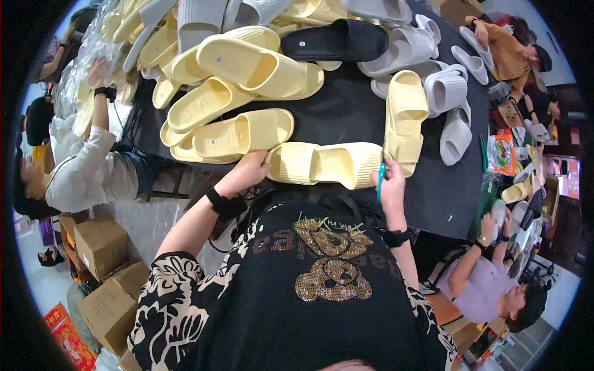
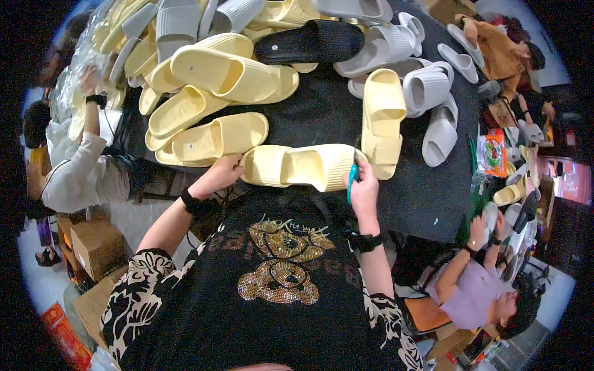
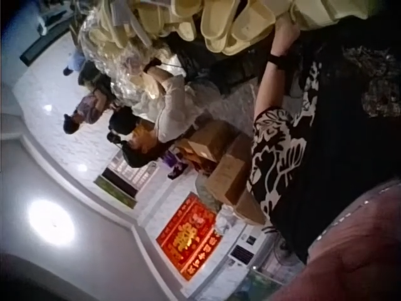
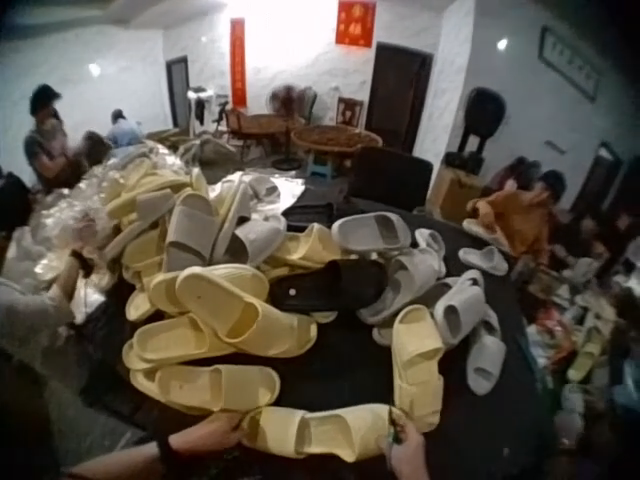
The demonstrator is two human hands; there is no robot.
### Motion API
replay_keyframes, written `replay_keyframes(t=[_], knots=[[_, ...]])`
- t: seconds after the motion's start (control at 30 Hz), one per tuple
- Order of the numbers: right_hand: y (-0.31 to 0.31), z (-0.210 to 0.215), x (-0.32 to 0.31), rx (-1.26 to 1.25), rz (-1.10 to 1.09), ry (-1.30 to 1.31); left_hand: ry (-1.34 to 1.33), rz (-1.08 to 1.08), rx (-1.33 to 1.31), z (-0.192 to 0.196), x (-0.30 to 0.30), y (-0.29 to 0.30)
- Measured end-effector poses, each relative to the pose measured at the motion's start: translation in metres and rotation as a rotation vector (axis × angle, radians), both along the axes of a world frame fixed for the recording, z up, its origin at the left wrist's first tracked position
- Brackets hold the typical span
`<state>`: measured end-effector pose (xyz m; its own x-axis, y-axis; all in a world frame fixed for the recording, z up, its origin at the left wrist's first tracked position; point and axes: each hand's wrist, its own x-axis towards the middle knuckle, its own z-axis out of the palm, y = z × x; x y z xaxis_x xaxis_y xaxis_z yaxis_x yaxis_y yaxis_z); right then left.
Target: The recorder is using scissors to trim excess material from molded sandals at a production table.
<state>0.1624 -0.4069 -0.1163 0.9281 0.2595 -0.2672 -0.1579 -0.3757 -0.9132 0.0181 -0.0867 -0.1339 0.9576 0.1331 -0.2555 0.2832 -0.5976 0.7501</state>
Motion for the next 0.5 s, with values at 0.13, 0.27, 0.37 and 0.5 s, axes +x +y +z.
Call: replay_keyframes(t=[0.13,0.27,0.37,0.5], knots=[[-0.002,-0.017,-0.009,0.034,0.042,-0.013,0.309,0.062,-0.265,0.015,0.004,-0.001],[-0.003,-0.013,-0.013,0.022,0.004,-0.044,0.227,0.1,-0.354,0.03,0.002,0.0],[-0.013,0.009,-0.015,0.123,-0.162,-0.042,0.118,0.142,-0.48,0.045,0.008,-0.002],[-0.041,0.038,-0.003,0.29,-0.441,-0.052,-0.047,0.218,-0.431,0.068,0.011,0.008]])
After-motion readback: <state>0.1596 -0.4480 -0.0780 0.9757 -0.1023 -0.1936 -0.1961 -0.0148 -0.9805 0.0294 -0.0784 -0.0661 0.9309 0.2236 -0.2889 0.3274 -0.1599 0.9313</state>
